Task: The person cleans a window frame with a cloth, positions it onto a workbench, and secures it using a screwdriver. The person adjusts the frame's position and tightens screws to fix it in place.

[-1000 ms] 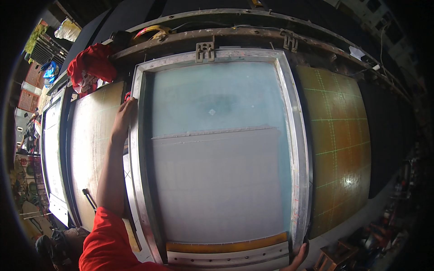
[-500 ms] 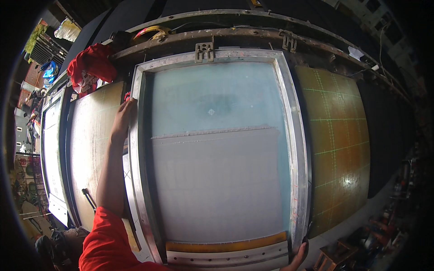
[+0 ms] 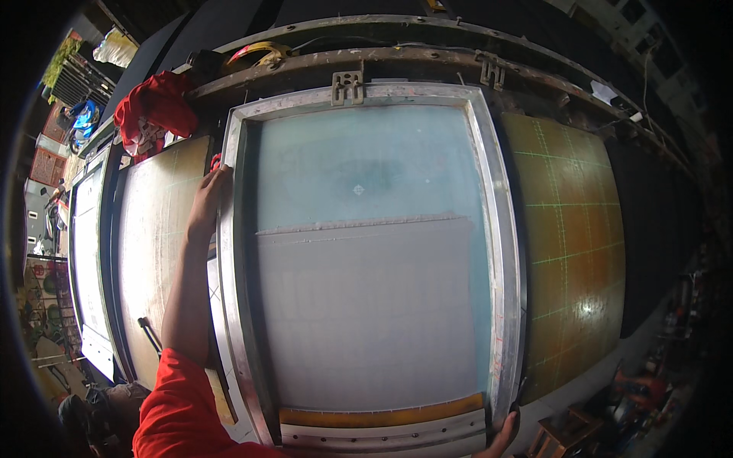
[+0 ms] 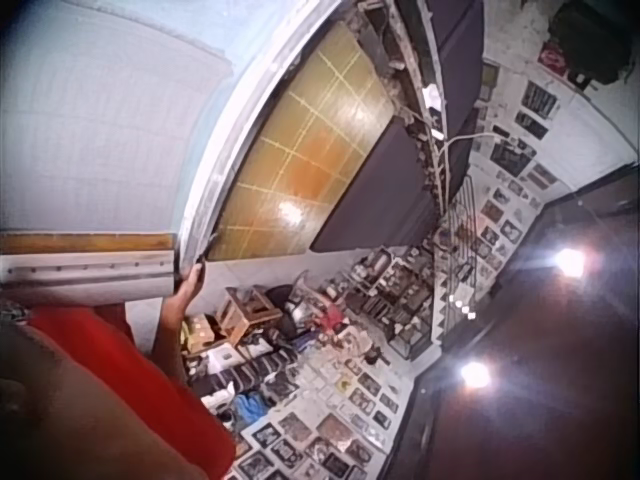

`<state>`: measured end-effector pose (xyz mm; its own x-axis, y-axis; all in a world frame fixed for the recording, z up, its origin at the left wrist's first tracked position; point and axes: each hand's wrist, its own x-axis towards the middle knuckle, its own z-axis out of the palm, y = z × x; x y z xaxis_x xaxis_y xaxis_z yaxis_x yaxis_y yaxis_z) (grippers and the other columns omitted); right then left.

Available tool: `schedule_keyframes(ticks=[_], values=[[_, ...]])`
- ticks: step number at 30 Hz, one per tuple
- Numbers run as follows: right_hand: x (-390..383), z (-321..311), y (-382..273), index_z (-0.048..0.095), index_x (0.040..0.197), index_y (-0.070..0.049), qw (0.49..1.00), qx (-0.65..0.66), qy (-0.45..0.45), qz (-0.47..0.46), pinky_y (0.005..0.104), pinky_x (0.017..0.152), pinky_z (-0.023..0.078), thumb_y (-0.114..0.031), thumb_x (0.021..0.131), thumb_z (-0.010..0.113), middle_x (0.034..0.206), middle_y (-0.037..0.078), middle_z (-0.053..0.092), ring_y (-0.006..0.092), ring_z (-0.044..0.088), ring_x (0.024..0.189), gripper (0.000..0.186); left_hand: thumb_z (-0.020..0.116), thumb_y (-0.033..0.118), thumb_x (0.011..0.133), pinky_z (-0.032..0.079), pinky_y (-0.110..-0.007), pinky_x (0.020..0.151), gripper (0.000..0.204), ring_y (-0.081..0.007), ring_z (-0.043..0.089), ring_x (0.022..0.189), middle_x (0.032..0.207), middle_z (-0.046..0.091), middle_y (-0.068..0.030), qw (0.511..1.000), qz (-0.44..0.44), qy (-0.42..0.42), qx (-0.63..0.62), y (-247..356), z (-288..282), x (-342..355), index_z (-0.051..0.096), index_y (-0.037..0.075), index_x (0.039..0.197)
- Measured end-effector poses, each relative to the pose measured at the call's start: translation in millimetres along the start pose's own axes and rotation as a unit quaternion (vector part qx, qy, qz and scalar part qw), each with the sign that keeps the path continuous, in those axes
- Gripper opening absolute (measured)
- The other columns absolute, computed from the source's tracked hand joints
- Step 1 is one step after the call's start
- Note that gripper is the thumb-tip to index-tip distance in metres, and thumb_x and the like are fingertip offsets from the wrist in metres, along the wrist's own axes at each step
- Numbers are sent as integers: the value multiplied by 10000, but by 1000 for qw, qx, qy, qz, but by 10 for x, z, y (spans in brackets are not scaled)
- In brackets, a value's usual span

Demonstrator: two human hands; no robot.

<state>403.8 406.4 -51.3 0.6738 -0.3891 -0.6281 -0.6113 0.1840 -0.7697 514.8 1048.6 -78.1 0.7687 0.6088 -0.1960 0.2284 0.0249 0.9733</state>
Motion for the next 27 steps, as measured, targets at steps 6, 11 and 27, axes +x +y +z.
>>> schedule_keyframes(ticks=[6, 11, 27], values=[[-66, 109, -60, 453, 1239, 11, 999, 1, 32, 21, 333, 941, 387, -361, 933, 460, 1209, 95, 484, 196, 464, 1103, 482, 546, 366, 897, 423, -221, 673, 381, -77, 530, 731, 836, 596, -14, 1000, -2, 14, 8, 20, 31, -25, 586, 9, 1024], [-61, 91, -53, 433, 1262, 16, 999, -4, 35, 18, 339, 958, 375, -360, 935, 457, 1238, 103, 468, 204, 451, 1126, 498, 548, 372, 895, 422, -219, 681, 388, -76, 529, 737, 841, 594, -13, 1000, 2, 20, 19, 23, 29, -24, 586, 7, 1021], [62, -270, 243, 302, 1368, 1, 983, -120, -71, -117, 371, 1046, 285, -161, 977, 378, 1373, 151, 324, 242, 360, 1225, 429, 520, 362, 914, 410, -213, 711, 371, -67, 514, 760, 844, 590, 2, 1000, 5, 24, 15, 24, 32, -11, 594, 10, 1006]])
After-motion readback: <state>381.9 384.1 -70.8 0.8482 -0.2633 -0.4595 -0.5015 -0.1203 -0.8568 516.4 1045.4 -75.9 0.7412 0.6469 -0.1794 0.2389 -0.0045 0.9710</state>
